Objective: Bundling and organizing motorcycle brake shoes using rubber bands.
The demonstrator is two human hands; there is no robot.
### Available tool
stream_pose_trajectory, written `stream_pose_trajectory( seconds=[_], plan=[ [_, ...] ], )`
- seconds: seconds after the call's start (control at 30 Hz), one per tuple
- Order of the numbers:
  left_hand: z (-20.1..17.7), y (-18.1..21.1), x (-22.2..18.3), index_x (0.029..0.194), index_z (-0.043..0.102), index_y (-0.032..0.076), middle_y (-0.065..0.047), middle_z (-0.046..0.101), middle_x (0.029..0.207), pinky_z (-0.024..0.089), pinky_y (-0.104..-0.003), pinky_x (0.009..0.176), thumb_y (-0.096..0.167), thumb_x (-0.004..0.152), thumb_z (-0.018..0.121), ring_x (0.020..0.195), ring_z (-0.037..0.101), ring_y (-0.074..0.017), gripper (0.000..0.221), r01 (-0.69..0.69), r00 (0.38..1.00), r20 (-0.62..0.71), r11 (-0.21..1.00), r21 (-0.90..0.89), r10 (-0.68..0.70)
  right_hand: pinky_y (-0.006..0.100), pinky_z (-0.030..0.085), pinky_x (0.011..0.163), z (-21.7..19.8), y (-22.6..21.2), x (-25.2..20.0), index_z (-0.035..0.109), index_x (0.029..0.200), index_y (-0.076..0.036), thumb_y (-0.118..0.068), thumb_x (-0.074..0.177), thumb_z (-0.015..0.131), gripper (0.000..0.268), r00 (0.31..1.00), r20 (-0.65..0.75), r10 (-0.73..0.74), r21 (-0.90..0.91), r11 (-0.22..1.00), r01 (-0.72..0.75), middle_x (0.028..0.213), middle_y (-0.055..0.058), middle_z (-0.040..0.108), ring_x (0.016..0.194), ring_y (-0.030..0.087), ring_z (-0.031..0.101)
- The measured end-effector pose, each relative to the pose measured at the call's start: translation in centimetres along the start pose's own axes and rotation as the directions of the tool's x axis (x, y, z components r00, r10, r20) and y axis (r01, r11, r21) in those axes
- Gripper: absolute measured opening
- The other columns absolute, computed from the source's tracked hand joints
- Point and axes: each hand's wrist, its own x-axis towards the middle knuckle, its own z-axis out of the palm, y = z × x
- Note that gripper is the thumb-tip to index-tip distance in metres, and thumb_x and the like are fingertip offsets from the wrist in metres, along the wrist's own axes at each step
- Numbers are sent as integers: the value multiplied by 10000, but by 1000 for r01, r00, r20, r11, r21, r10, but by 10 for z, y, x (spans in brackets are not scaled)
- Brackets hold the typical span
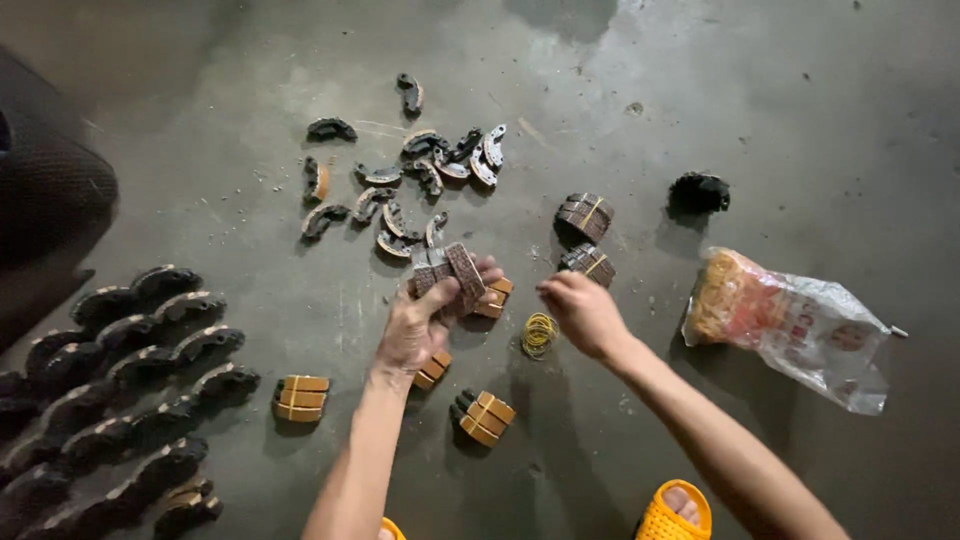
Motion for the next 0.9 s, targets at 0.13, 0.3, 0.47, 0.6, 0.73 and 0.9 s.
stream_pose_trajectory(
  seconds=[0.13,0.3,0.47,0.6,0.73,0.9],
  plan=[
    [4,-14,0,1244,602,-115,-321,671,1258,619,-597,869,-118,863,657,1156,665,-491,384,-28,997,-72,996,84,34,367,603,701,33,4,-15,687,1010,-111,-144,871,641,150,981,194,28,-162,987,4,950,72,662,857,273,681],
    [-4,-23,-6,1229,607,-123,-309,659,1297,621,-572,889,-146,878,624,1197,651,-472,352,26,992,-127,999,30,-22,487,595,648,47,27,-20,593,836,-74,-312,834,714,268,878,431,209,-42,977,-211,826,117,594,752,373,685],
    [-21,-40,2,1201,650,-90,-304,695,1228,580,-572,972,-74,891,659,1160,676,-453,310,29,971,-236,1000,-3,-29,500,601,760,16,22,-9,579,966,-62,-239,861,668,225,848,468,248,-4,960,-279,929,170,652,896,412,713],
    [-20,-48,0,1175,667,-90,-302,703,1207,582,-541,973,-66,902,662,1140,687,-451,274,13,962,-274,1000,5,-11,467,609,751,51,30,-17,636,932,-41,-138,835,674,142,868,476,141,-101,989,-106,975,172,641,867,404,707],
    [-21,-42,-5,1177,673,-77,-289,715,1192,608,-510,932,-60,888,674,1108,705,-428,290,22,956,-293,999,34,-11,538,619,760,20,21,-8,669,914,-33,-180,753,753,234,813,522,258,49,942,-331,952,187,694,888,432,730],
    [-12,-40,-6,1140,716,-38,-247,749,1128,605,-464,918,-29,845,752,1065,736,-371,297,60,930,-365,996,64,-32,493,568,725,-60,-32,24,753,863,-145,-194,779,796,106,757,418,502,138,789,-599,800,156,762,869,396,746]
  ],
)
